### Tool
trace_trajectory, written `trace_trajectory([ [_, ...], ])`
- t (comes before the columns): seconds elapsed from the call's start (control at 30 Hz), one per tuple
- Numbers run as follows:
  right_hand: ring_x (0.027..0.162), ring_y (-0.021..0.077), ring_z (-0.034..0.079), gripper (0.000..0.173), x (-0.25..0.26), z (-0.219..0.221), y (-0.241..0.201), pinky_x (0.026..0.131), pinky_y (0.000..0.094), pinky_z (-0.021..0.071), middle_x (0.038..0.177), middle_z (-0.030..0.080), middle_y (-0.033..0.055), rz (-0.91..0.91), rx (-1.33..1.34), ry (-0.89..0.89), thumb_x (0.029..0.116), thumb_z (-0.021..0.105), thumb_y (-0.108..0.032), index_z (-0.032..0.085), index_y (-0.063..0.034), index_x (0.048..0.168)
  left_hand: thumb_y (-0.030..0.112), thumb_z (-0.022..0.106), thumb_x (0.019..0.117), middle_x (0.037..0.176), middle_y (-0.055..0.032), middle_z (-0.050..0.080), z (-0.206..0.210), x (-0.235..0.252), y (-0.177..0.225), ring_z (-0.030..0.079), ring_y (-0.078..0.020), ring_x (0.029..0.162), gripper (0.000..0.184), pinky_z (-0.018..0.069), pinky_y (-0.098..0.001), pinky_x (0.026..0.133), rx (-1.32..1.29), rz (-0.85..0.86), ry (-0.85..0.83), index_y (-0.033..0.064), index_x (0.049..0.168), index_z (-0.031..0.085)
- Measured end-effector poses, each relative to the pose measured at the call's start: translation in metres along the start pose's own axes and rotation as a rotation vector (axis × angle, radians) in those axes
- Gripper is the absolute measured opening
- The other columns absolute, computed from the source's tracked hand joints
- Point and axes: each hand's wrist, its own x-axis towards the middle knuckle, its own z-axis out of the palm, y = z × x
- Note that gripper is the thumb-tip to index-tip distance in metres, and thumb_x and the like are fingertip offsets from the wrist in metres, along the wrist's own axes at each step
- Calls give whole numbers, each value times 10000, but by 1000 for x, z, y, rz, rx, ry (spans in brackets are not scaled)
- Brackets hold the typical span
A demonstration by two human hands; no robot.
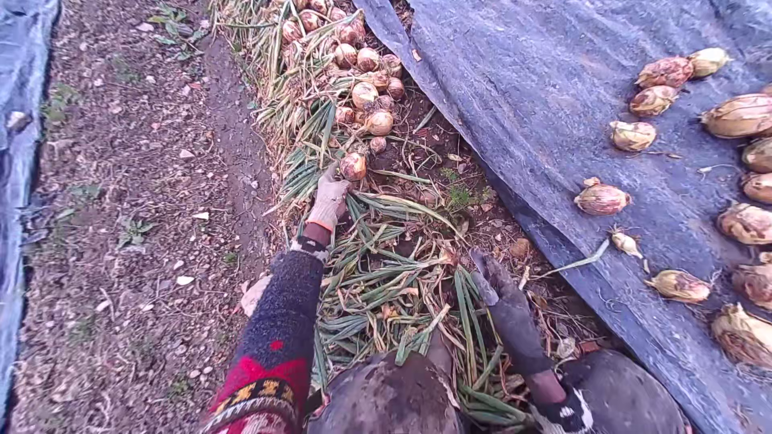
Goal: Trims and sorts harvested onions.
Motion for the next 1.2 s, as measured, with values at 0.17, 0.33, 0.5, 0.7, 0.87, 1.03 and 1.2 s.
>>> trace_trajectory([
  [0.17,1197,107,637,758,-3,17,-2,1017,352,549,1375,641,48,-45,70,-123,930,677,-537,470,-108,1519,-100,561,836,1125,-214,676,36,-155,33,690,-243,847,598,605,-362,688,-224,-107,-454,-42,1426,483],
  [0.33,1164,129,666,505,-17,22,-5,1036,343,546,1279,701,62,-169,196,-99,1025,580,-395,610,-41,1384,-116,530,900,1227,-99,678,65,-257,120,689,-200,865,570,592,-376,760,291,-350,-856,83,1433,557],
  [0.5,1074,163,709,450,-21,21,-5,920,364,609,1212,730,70,-92,274,-79,1023,595,-402,673,-66,1312,480,777,856,1354,-68,636,61,-237,36,693,-151,1001,793,607,-376,828,208,-70,-1101,176,1525,479],
  [0.7,508,131,544,392,-24,17,-12,471,308,515,697,630,48,-90,444,-59,1053,540,-387,713,-105,1263,487,844,784,1251,33,703,76,-260,33,675,-59,1112,732,584,-360,983,393,118,-696,189,1406,598],
  [0.87,535,122,590,386,-42,-1,-33,508,297,560,720,659,27,-315,415,-14,1059,532,-393,712,-85,1207,216,812,869,952,-132,717,60,-208,1,671,-213,699,510,592,-358,623,-129,-302,-356,51,1319,636],
  [1.03,604,136,565,701,-19,18,14,546,317,526,788,625,30,140,380,-390,975,374,-739,664,-161,1245,335,731,939,998,-9,753,71,-230,53,725,-120,773,349,639,-340,711,318,48,-439,135,1224,704],
  [1.2,442,138,526,902,-20,9,-5,397,302,477,603,560,44,554,954,-392,784,261,-961,630,-148,913,331,595,1011,1247,3,709,97,-274,66,673,-120,1147,300,563,-395,975,707,482,-829,190,1254,699],
])
